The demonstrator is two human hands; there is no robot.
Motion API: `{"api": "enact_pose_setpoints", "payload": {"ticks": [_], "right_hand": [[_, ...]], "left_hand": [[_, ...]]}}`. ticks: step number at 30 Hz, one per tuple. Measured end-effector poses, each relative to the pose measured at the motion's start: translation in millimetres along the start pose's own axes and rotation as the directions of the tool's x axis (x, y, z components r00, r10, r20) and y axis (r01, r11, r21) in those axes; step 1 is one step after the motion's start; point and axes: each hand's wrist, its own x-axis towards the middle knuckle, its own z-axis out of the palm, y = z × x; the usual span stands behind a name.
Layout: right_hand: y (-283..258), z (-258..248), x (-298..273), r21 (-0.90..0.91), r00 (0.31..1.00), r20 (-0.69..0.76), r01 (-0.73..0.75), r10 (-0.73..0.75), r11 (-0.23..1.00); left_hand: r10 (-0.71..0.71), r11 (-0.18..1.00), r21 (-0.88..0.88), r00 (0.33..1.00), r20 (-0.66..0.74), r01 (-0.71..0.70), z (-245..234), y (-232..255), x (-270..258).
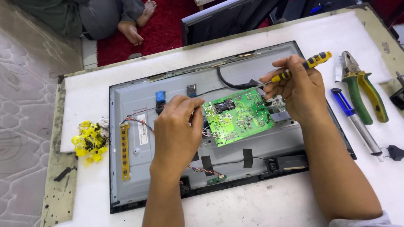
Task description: Soldering a wire onto a circuit board inside a television set.
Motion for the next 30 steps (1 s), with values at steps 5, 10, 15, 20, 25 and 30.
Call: {"api": "enact_pose_setpoints", "payload": {"ticks": [5,10,15,20,25,30], "right_hand": [[1.9,-6.5,6.9,-0.023,0.985,-0.089,0.147,-0.148,0.989],[-33.0,-13.0,-12.3,-0.566,0.916,0.063,0.361,-0.397,0.742],[-59.2,-56.4,-27.4,-0.727,0.71,0.152,0.551,-0.687,0.409],[-49.9,-123.1,-20.8,-0.702,0.792,0.199,0.526,-0.577,0.48],[3.6,-181.3,-28.0,-0.859,0.796,0.394,0.496,-0.459,0.124],[28.5,-205.7,-36.3,-0.965,0.966,0.259,0.259,-0.013,0.048]], "left_hand": [[0.023,1.0,-0.016,0.998,-0.052,-0.024,17.7,-17.5,-18.2],[0.082,0.995,-0.043,0.988,-0.128,-0.088,4.9,-3.0,-19.8],[0.118,0.993,-0.01,0.983,-0.137,-0.121,6.5,-0.1,-23.2],[0.139,0.99,-0.003,0.986,-0.089,-0.14,10.8,-5.4,-24.0],[0.149,0.987,-0.055,0.987,-0.056,-0.152,17.8,-3.4,-24.8],[0.154,0.987,-0.054,0.987,0.044,-0.152,32.2,-8.0,-29.8]]}}
